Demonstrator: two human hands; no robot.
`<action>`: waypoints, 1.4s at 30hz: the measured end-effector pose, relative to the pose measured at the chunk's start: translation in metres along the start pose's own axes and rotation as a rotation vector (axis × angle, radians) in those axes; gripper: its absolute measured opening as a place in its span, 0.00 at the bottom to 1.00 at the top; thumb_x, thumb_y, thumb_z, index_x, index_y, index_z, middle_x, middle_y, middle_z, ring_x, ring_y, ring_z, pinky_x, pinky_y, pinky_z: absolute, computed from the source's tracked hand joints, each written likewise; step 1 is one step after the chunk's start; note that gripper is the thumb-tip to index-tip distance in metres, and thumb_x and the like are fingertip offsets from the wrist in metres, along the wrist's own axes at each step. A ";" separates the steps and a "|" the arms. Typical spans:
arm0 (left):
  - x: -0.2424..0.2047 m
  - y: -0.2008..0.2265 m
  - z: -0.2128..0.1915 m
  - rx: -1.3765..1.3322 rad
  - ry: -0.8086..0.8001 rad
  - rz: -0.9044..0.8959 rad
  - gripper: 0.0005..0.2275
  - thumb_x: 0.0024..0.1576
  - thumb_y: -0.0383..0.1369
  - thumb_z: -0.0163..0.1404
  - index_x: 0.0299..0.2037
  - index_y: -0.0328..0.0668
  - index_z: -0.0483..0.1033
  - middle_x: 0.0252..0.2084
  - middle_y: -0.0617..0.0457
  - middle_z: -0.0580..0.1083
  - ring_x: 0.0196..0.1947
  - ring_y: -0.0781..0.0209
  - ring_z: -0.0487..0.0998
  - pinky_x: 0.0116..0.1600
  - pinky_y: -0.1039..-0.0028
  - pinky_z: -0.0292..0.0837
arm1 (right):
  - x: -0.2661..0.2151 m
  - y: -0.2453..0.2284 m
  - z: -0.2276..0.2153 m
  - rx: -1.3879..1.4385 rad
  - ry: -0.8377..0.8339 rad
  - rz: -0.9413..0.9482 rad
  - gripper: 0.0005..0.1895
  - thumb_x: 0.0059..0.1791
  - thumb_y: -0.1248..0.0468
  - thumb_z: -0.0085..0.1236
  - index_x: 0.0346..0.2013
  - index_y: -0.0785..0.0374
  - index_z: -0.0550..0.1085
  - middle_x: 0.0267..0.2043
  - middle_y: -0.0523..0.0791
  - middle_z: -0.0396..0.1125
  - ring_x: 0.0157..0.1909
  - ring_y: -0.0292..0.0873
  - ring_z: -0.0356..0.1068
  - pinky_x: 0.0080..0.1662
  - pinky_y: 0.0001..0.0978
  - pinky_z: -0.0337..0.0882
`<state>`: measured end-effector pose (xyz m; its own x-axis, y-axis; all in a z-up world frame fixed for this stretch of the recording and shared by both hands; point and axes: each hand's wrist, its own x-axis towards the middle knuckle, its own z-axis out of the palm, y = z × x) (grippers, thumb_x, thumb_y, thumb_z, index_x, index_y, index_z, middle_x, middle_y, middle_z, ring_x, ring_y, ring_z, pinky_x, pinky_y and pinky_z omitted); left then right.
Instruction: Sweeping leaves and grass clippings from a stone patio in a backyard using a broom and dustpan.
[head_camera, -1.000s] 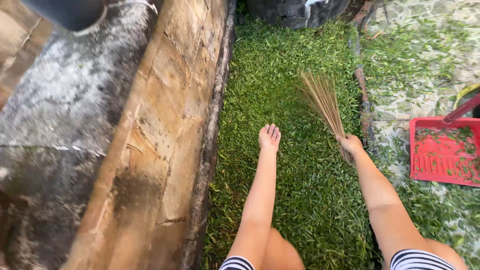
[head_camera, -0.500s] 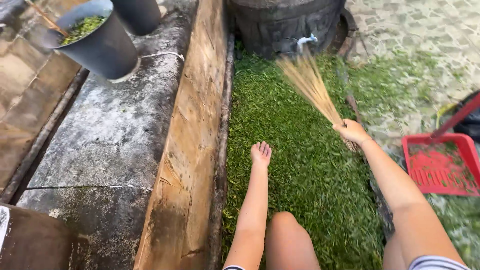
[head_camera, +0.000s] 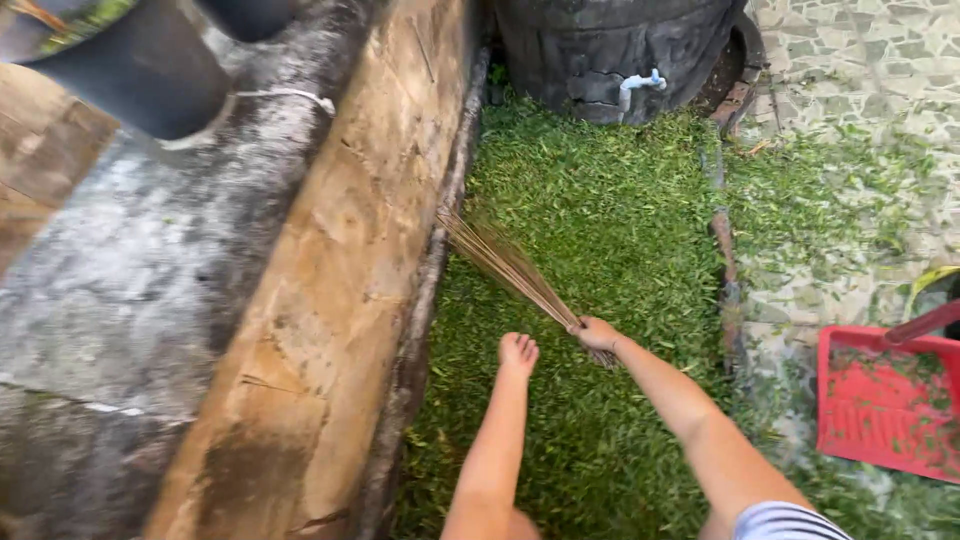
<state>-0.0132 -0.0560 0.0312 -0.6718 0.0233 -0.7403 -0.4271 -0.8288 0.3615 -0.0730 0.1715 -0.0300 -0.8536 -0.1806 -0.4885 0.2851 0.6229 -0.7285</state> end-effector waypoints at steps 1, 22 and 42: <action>0.005 -0.005 -0.006 -0.007 0.006 -0.007 0.22 0.63 0.41 0.45 0.66 0.46 0.64 0.56 0.51 0.73 0.47 0.52 0.71 0.53 0.60 0.71 | -0.018 0.003 -0.019 -0.005 -0.006 0.008 0.28 0.53 0.45 0.53 0.61 0.59 0.69 0.29 0.45 0.72 0.20 0.39 0.71 0.26 0.33 0.75; 0.108 -0.119 0.051 0.110 0.087 0.067 0.19 0.63 0.40 0.45 0.64 0.47 0.67 0.57 0.49 0.74 0.47 0.53 0.75 0.53 0.61 0.73 | -0.035 0.077 -0.110 0.334 0.177 -0.033 0.19 0.53 0.49 0.49 0.52 0.57 0.71 0.23 0.45 0.67 0.20 0.40 0.68 0.25 0.38 0.72; 0.118 -0.181 0.128 0.270 0.177 0.099 0.21 0.63 0.44 0.45 0.65 0.49 0.67 0.56 0.53 0.75 0.42 0.58 0.76 0.46 0.64 0.73 | -0.005 0.184 -0.202 0.513 0.616 -0.046 0.20 0.55 0.49 0.55 0.40 0.65 0.68 0.24 0.45 0.66 0.23 0.40 0.67 0.27 0.35 0.69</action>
<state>-0.0923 0.1685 -0.0495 -0.6126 -0.1667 -0.7726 -0.5262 -0.6434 0.5560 -0.1044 0.4412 -0.0644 -0.9140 0.3478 -0.2087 0.2805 0.1703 -0.9446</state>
